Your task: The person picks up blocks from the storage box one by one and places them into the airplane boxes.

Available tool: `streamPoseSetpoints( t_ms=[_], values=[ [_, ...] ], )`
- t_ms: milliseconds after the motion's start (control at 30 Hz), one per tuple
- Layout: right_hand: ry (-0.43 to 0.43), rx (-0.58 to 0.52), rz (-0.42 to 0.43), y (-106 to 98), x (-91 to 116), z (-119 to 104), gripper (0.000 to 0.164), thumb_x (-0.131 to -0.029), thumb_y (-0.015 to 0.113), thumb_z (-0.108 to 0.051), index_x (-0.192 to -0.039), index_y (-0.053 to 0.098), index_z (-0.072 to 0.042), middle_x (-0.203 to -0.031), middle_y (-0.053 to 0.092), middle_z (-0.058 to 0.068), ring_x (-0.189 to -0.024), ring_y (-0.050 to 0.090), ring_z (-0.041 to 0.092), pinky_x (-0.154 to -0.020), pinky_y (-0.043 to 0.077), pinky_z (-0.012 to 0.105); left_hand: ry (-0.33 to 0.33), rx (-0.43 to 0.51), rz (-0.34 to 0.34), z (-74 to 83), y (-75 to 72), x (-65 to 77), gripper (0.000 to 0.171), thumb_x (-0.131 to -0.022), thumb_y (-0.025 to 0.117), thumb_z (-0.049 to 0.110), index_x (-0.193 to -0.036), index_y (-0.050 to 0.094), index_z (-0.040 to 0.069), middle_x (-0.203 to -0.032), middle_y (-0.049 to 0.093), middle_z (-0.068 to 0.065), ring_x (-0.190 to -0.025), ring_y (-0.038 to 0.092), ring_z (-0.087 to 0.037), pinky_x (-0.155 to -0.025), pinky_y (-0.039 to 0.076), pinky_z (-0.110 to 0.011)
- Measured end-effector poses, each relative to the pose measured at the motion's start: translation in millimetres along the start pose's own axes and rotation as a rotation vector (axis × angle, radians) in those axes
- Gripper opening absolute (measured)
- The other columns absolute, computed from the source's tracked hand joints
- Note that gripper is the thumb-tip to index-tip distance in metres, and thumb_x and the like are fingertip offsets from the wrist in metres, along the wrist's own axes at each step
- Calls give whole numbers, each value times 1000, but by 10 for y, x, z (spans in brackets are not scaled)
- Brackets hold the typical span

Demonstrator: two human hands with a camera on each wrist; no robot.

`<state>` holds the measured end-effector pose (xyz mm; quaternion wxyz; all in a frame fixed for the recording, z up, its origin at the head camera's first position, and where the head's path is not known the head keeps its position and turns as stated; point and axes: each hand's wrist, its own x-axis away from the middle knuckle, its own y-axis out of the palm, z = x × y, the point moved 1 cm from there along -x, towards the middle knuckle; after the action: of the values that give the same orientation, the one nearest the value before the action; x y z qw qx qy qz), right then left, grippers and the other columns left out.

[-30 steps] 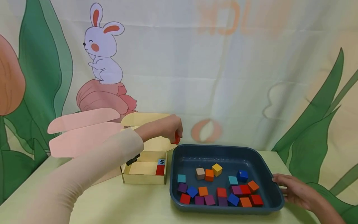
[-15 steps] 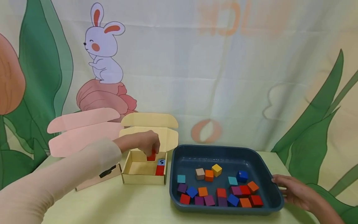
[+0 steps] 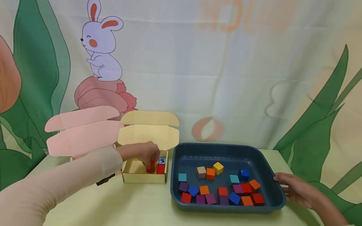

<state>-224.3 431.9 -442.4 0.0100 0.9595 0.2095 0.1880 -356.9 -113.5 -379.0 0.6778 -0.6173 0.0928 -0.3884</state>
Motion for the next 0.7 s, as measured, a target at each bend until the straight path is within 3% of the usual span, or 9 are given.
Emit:
streamPoseSetpoints(
  t_ms=[333, 700],
  values=[
    [4, 22, 38, -30, -9, 22, 51, -109, 41, -25, -148, 28, 6, -126, 58, 3, -113, 65, 24, -93, 55, 44, 2, -75, 65, 24, 72, -48, 25, -70, 91, 3, -87, 73, 3, -80, 70, -1, -70, 57, -8, -65, 53, -21],
    [15, 43, 54, -44, -10, 8, 68, -109, 41, -28, -153, 8, 12, -127, 57, 3, -114, 64, 23, -93, 55, 45, -13, -29, 64, 51, 61, -75, 26, -71, 92, 7, -90, 74, 4, -84, 70, -3, -75, 55, -10, -66, 52, -20]
  ],
)
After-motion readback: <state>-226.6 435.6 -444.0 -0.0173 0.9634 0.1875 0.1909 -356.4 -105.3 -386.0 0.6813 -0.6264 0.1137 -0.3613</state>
